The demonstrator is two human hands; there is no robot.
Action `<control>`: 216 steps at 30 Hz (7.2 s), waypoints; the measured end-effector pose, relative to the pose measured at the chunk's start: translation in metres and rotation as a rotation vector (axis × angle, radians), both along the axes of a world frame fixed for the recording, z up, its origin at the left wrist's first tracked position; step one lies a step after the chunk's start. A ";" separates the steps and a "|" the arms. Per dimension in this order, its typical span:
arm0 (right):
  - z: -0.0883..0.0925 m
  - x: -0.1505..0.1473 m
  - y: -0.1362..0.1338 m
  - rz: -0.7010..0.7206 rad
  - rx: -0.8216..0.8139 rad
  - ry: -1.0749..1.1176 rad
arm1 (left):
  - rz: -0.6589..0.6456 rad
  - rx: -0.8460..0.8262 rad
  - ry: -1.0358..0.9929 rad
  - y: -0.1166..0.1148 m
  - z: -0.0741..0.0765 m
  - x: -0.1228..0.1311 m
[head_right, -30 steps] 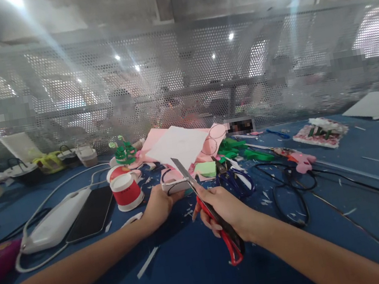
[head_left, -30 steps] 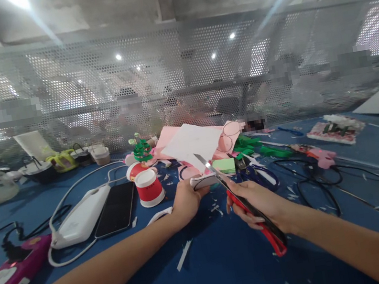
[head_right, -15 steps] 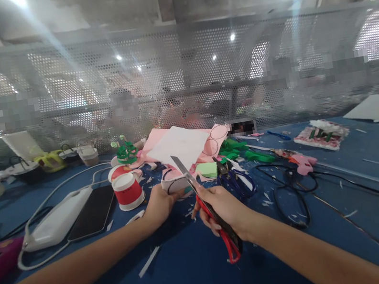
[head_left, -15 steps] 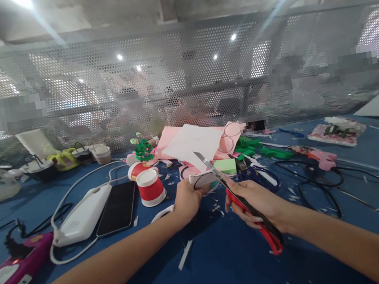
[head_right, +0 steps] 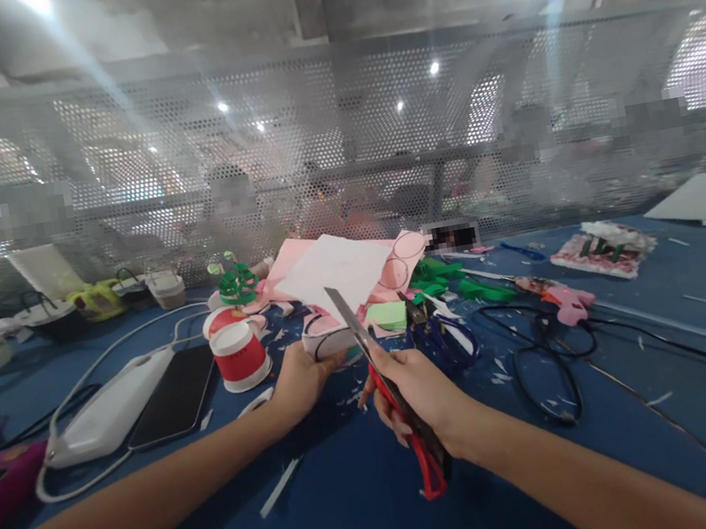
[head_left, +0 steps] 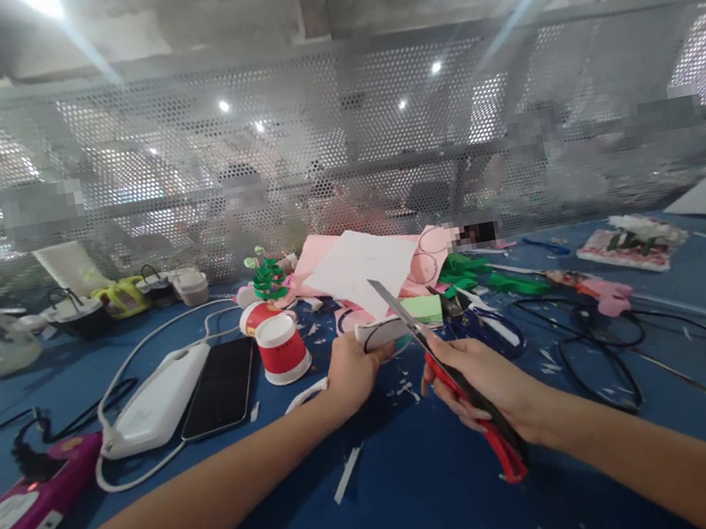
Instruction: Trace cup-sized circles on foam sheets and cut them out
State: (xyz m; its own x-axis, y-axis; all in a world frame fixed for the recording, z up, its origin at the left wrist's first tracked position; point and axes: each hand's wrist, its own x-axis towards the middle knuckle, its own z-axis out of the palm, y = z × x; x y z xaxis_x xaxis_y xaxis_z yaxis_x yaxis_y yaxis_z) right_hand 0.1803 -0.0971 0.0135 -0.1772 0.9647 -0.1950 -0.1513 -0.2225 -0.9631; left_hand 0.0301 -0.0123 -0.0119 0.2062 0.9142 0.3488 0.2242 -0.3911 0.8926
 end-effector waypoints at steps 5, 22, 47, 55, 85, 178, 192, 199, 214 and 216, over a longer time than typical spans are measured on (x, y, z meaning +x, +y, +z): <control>-0.003 0.004 0.005 -0.039 -0.018 0.087 | -0.017 -0.146 -0.254 0.006 -0.003 0.002; 0.003 0.007 0.003 0.097 -0.155 0.275 | -0.149 -0.296 -0.400 0.000 0.002 0.001; 0.003 0.005 0.004 0.122 -0.221 0.340 | -0.128 -0.239 -0.378 0.001 0.001 0.002; -0.005 0.008 0.010 0.171 -0.230 0.415 | -0.105 -0.244 -0.382 -0.006 0.007 0.002; -0.002 0.008 0.010 0.125 -0.247 0.390 | -0.145 -0.243 -0.381 -0.008 0.009 0.003; 0.001 0.005 0.002 0.047 -0.130 0.154 | -0.110 -0.188 -0.364 0.002 0.002 0.003; -0.003 0.009 0.007 0.100 -0.168 0.212 | -0.170 -0.225 -0.325 -0.002 0.004 0.004; -0.003 0.008 0.005 0.096 -0.153 0.175 | -0.125 -0.279 -0.392 0.001 -0.001 0.004; -0.002 0.007 0.004 0.111 -0.106 0.152 | -0.119 -0.065 -0.221 0.003 -0.003 0.000; -0.001 0.007 0.004 0.112 -0.088 0.145 | -0.133 -0.021 -0.154 0.004 -0.003 -0.001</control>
State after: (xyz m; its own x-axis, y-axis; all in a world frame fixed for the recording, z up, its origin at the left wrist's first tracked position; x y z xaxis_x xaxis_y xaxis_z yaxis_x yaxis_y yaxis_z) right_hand 0.1877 -0.0931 0.0130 -0.3149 0.9178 -0.2420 -0.2563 -0.3277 -0.9093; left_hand 0.0286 -0.0080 -0.0154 0.2715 0.8900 0.3663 0.0319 -0.3888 0.9208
